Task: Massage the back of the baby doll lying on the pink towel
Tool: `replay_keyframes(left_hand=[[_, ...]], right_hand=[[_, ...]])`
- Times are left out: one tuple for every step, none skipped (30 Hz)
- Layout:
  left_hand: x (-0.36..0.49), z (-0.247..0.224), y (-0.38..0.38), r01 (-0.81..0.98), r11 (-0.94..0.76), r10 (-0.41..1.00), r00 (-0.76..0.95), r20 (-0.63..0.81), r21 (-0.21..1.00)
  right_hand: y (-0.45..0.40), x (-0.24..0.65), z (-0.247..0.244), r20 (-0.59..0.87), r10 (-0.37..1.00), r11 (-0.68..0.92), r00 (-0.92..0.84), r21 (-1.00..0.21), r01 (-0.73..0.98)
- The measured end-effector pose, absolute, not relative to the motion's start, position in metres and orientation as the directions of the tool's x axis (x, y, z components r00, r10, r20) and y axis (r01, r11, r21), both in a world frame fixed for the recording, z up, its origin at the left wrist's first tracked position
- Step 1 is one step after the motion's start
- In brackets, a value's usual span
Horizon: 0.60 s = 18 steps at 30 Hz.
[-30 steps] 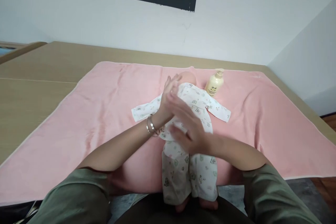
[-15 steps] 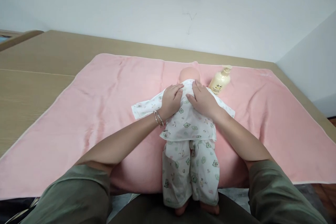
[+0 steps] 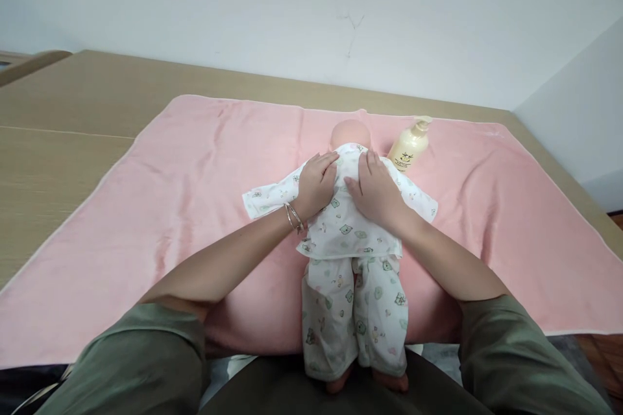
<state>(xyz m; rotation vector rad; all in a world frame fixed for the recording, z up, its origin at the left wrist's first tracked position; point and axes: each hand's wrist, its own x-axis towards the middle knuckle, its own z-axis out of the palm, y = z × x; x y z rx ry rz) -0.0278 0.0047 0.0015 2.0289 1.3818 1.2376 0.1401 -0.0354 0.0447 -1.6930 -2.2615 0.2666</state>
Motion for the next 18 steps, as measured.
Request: replay_keyframes(left_hand=[[-0.028, 0.001, 0.005, 0.544, -0.44, 0.885, 0.127, 0.448, 0.715], [-0.028, 0.001, 0.005, 0.546, -0.442, 0.884, 0.13, 0.45, 0.712], [-0.029, 0.0, 0.005, 0.548, -0.445, 0.883, 0.134, 0.45, 0.708], [-0.029, 0.0, 0.006, 0.551, -0.448, 0.881, 0.139, 0.452, 0.704], [-0.029, 0.0, 0.006, 0.556, -0.451, 0.88, 0.144, 0.453, 0.698], [-0.03, -0.001, 0.006, 0.563, -0.454, 0.878, 0.149, 0.456, 0.691], [-0.03, -0.001, 0.007, 0.572, -0.457, 0.875, 0.154, 0.458, 0.681], [-0.031, -0.002, 0.007, 0.581, -0.461, 0.873, 0.162, 0.46, 0.671], [-0.031, -0.002, 0.006, 0.591, -0.465, 0.871, 0.171, 0.461, 0.66], [-0.031, -0.001, 0.006, 0.6, -0.468, 0.87, 0.182, 0.459, 0.649], [-0.031, -0.001, 0.005, 0.612, -0.469, 0.869, 0.192, 0.456, 0.637], [-0.03, 0.0, 0.004, 0.626, -0.467, 0.87, 0.2, 0.45, 0.624], [-0.03, 0.002, 0.003, 0.645, -0.46, 0.873, 0.207, 0.441, 0.61], [-0.03, 0.005, 0.003, 0.668, -0.45, 0.879, 0.213, 0.426, 0.593], [-0.029, 0.008, 0.003, 0.692, -0.435, 0.887, 0.218, 0.407, 0.576], [-0.029, 0.012, 0.003, 0.717, -0.417, 0.896, 0.223, 0.383, 0.559], [-0.03, 0.016, 0.003, 0.738, -0.401, 0.906, 0.23, 0.357, 0.542], [-0.03, 0.021, 0.003, 0.755, -0.389, 0.913, 0.24, 0.33, 0.528]], right_hand=[[-0.042, 0.138, 0.044, 0.152, 0.946, 0.322, -0.287, -0.309, 0.895], [-0.048, 0.135, 0.043, 0.167, 0.927, 0.371, -0.335, -0.291, 0.882], [-0.051, 0.134, 0.044, 0.171, 0.905, 0.424, -0.39, -0.276, 0.862], [-0.052, 0.133, 0.045, 0.162, 0.882, 0.471, -0.443, -0.27, 0.84], [-0.05, 0.134, 0.047, 0.145, 0.863, 0.505, -0.484, -0.274, 0.819], [-0.045, 0.136, 0.049, 0.122, 0.852, 0.522, -0.509, -0.283, 0.805], [-0.039, 0.138, 0.051, 0.099, 0.853, 0.517, -0.513, -0.296, 0.803], [-0.032, 0.141, 0.053, 0.08, 0.868, 0.489, -0.49, -0.31, 0.815], [-0.026, 0.144, 0.054, 0.067, 0.894, 0.44, -0.444, -0.325, 0.837], [-0.021, 0.146, 0.054, 0.06, 0.923, 0.376, -0.379, -0.339, 0.862], [-0.019, 0.147, 0.054, 0.054, 0.95, 0.307, -0.308, -0.349, 0.886], [-0.018, 0.147, 0.054, 0.05, 0.97, 0.241, -0.239, -0.354, 0.904], [-0.02, 0.145, 0.054, 0.046, 0.983, 0.185, -0.18, -0.35, 0.918], [-0.024, 0.143, 0.053, 0.041, 0.99, 0.141, -0.135, -0.338, 0.93], [-0.03, 0.139, 0.054, 0.036, 0.994, 0.109, -0.103, -0.317, 0.942], [-0.037, 0.135, 0.054, 0.034, 0.996, 0.087, -0.081, -0.293, 0.952], [-0.044, 0.131, 0.054, 0.037, 0.997, 0.078, -0.071, -0.267, 0.96], [-0.051, 0.128, 0.053, 0.048, 0.996, 0.087, -0.077, -0.245, 0.966]])
